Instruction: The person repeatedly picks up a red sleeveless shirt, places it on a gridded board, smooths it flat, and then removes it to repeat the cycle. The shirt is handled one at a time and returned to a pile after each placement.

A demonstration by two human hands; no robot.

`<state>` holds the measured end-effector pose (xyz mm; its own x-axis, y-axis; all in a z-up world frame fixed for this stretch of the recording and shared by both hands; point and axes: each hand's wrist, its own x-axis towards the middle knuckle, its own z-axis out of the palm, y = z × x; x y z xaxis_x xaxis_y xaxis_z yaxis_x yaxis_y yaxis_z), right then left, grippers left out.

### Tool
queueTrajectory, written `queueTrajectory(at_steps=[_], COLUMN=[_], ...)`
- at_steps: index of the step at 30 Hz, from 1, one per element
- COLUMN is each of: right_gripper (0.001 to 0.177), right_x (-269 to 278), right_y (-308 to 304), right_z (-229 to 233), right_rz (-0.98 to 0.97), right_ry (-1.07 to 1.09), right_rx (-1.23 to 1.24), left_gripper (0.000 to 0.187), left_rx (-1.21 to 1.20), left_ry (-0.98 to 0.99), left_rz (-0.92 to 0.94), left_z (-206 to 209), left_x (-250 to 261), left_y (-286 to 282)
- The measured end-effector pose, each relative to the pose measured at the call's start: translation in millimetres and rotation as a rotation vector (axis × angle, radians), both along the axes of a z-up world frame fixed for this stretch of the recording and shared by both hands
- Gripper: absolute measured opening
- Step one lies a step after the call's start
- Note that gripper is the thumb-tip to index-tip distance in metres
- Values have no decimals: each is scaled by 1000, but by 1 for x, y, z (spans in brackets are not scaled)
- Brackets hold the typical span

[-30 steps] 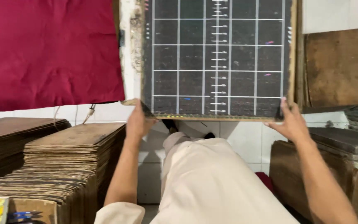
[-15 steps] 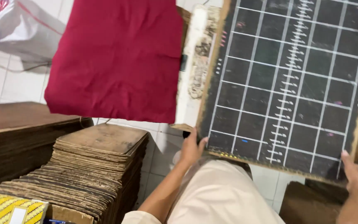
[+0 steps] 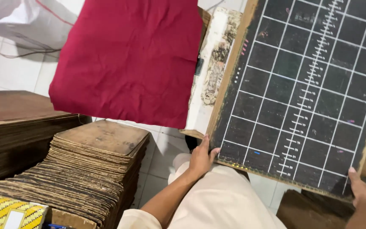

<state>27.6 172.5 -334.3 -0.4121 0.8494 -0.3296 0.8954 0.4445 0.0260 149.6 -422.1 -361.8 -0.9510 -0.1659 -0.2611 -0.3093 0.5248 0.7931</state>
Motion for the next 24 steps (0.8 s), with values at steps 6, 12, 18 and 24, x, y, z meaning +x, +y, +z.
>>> queueTrajectory(at_steps=[6, 12, 18, 24], right_gripper=[107, 95, 56, 99], right_x=[2, 14, 19, 4], right_y=[-41, 15, 56, -184], right_z=[28, -21, -53, 63], right_rz=[33, 168, 445, 577], right_ry=[-53, 77, 354, 339], right_rx=[-38, -119, -87, -148], left_gripper=[73, 74, 25, 67], left_rx=[99, 106, -467, -878], left_ry=[6, -131, 321, 165], left_rz=[40, -30, 8, -304], left_z=[-10, 47, -4, -33], left_x=[7, -8, 7, -32], left_y=[-1, -16, -102, -161])
